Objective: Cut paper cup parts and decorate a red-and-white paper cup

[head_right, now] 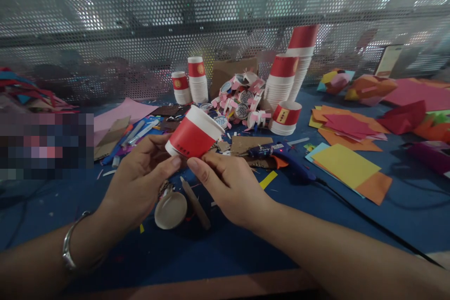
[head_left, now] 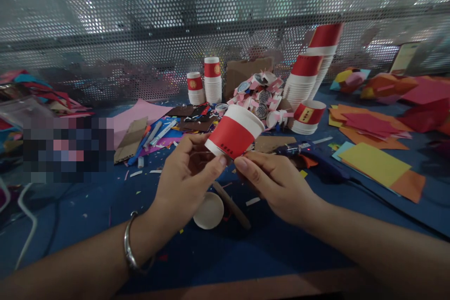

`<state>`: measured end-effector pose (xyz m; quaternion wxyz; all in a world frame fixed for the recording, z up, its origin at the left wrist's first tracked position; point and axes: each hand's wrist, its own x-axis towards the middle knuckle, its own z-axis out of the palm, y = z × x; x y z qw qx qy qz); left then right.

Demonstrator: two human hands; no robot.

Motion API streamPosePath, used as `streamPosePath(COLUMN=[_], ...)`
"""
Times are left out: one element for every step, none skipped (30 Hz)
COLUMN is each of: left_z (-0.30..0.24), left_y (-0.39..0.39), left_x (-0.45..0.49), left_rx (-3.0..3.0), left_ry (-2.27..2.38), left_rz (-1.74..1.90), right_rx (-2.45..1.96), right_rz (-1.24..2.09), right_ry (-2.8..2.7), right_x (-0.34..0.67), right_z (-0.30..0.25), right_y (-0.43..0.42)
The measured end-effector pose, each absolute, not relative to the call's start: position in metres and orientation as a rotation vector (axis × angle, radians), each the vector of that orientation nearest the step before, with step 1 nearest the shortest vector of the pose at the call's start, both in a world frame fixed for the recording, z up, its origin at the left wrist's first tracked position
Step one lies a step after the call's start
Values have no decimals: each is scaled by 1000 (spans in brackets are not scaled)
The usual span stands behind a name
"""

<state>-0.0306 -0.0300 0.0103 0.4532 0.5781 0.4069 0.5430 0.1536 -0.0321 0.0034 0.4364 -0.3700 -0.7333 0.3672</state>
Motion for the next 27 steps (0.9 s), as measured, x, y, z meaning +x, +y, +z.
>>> streamPosePath(left_z=[11, 12, 13, 14, 14, 15, 15, 14, 14, 13, 12, 11, 11, 10, 10, 11, 11, 12, 13, 14, 14, 15, 15, 15, 14, 14, 13], left_y=[-31, -32, -33, -34, -35, -35, -36, -36, -36, -35, -35, -35, -34, -34, -33, -32, -31, -30, -30, -29, -29, -28, -28, -28, -29, -29, -30], left_x=[-30, -30, -29, -29, -29, -29, -29, -29, -29, -29, -29, -28, -28, -27, -26, -25, -24, -23, -23, -22, -22, -22, -22, -23, -23, -24, -24], left_rx=[1468, 1499, 1518, 1525, 1525, 1520, 1514, 1506, 1497, 1489, 1477, 1453, 1411, 1351, 1280, 1207, 1141, 1094, 1067, 1057, 1060, 1069, 1082, 1095, 1106, 1115, 1122], left_ry=[1009, 1012, 1011, 1007, 1005, 1004, 1004, 1007, 1011, 1013, 1008, 998, 985, 968, 948, 926, 905, 883, 866, 855, 850, 849, 847, 843, 835, 825, 817], left_rz=[1337, 1330, 1327, 1329, 1334, 1340, 1346, 1350, 1353, 1354, 1355, 1357, 1358, 1355, 1345, 1325, 1302, 1278, 1259, 1246, 1239, 1236, 1237, 1241, 1247, 1256, 1261], right_rx=[-916, -910, -907, -905, -904, -902, -900, -902, -904, -904, -905, -904, -905, -906, -908, -912, -916, -916, -916, -914, -913, -910, -908, -907, -908, -911, -915], right_rz=[902, 894, 893, 897, 903, 907, 909, 912, 915, 922, 934, 950, 968, 984, 998, 1009, 1015, 1016, 1017, 1018, 1020, 1019, 1016, 1012, 1004, 996, 993], right_ry=[-1829, -1832, -1833, -1833, -1832, -1833, -1836, -1838, -1839, -1839, -1836, -1828, -1819, -1808, -1797, -1788, -1780, -1775, -1770, -1766, -1766, -1767, -1770, -1777, -1784, -1788, -1790], right_x=[154, 154, 154, 154, 154, 154, 154, 155, 155, 155, 155, 155, 155, 155, 155, 155, 156, 156, 156, 156, 156, 156, 156, 155, 155, 155, 155], right_z=[4, 4, 4, 4, 3, 3, 4, 4, 4, 5, 5, 5, 5, 5, 5, 4, 4, 4, 3, 3, 3, 3, 3, 3, 2, 2, 3], right_y=[-33, -33, -33, -34, -34, -35, -35, -35, -35, -35, -35, -35, -35, -35, -35, -34, -34, -34, -33, -33, -33, -32, -32, -32, -32, -32, -33])
